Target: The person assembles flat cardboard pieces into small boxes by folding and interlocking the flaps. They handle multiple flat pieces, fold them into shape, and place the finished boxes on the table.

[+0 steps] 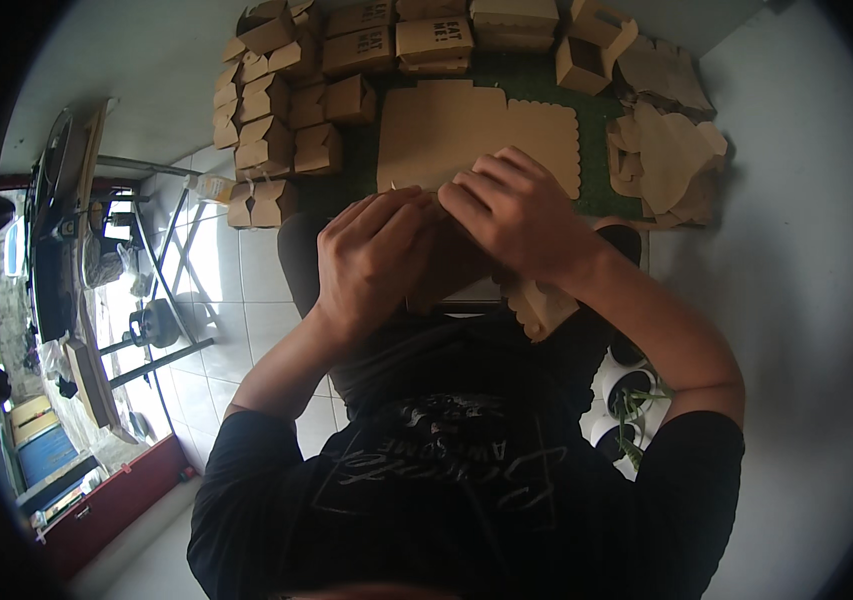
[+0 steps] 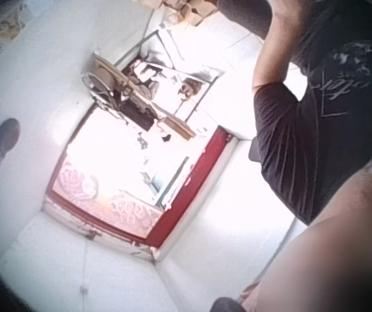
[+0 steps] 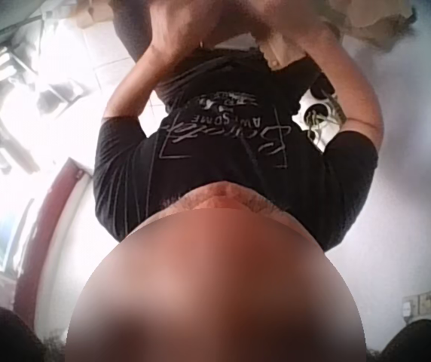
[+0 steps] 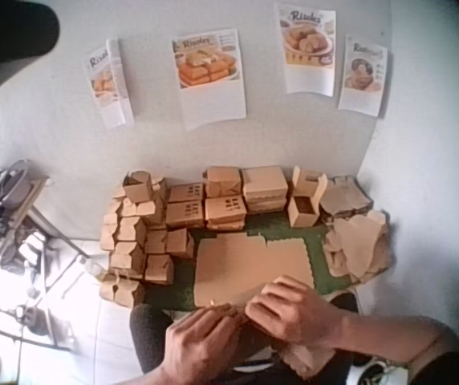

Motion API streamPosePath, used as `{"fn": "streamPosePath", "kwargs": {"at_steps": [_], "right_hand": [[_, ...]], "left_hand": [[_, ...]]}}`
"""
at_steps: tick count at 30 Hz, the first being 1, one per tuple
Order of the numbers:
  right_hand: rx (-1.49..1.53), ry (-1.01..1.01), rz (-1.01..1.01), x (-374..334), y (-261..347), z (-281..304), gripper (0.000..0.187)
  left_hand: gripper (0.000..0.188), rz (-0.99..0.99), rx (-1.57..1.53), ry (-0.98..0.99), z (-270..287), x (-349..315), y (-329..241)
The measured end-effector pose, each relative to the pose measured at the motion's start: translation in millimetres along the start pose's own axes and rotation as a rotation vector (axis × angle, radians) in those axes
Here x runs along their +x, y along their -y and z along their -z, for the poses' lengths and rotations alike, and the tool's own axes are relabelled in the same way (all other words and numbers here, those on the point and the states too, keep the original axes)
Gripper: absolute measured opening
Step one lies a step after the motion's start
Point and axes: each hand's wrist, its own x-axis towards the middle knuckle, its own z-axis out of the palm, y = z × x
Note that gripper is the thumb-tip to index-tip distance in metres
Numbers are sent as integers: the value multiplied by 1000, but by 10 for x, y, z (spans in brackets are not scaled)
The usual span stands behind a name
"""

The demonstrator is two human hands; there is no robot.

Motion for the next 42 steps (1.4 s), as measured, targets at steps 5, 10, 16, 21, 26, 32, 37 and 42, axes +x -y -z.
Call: {"fn": "streamPosePath", "kwargs": {"at_steps": [5,10,16,21,26,32,37,42], "right_hand": [[37,-11,45,7,-43,5,24],[17,22,105,2,-7,83,19],[-26,10,124,28,41,125,12],[-63,-13,101,17,63,110,11],[47,-73,-8,-24,102,-4,17],[73,-82,21,-144,59,-147,25],[63,-55,11,-172,-69,-343,26],[70,-6,-21,-198,-155,-495,25]], "left_hand": [[15,-31,-39,33,27,19,77],[13,-93,-105,22,125,54,83],[22,-51,-70,103,183,85,74],[19,-35,-89,102,178,48,63],[14,-109,-114,116,185,14,177],[13,-190,-126,106,89,-2,331],[18,-107,-121,135,-77,-21,437],[19,-148,-102,124,-238,-65,577]]}}
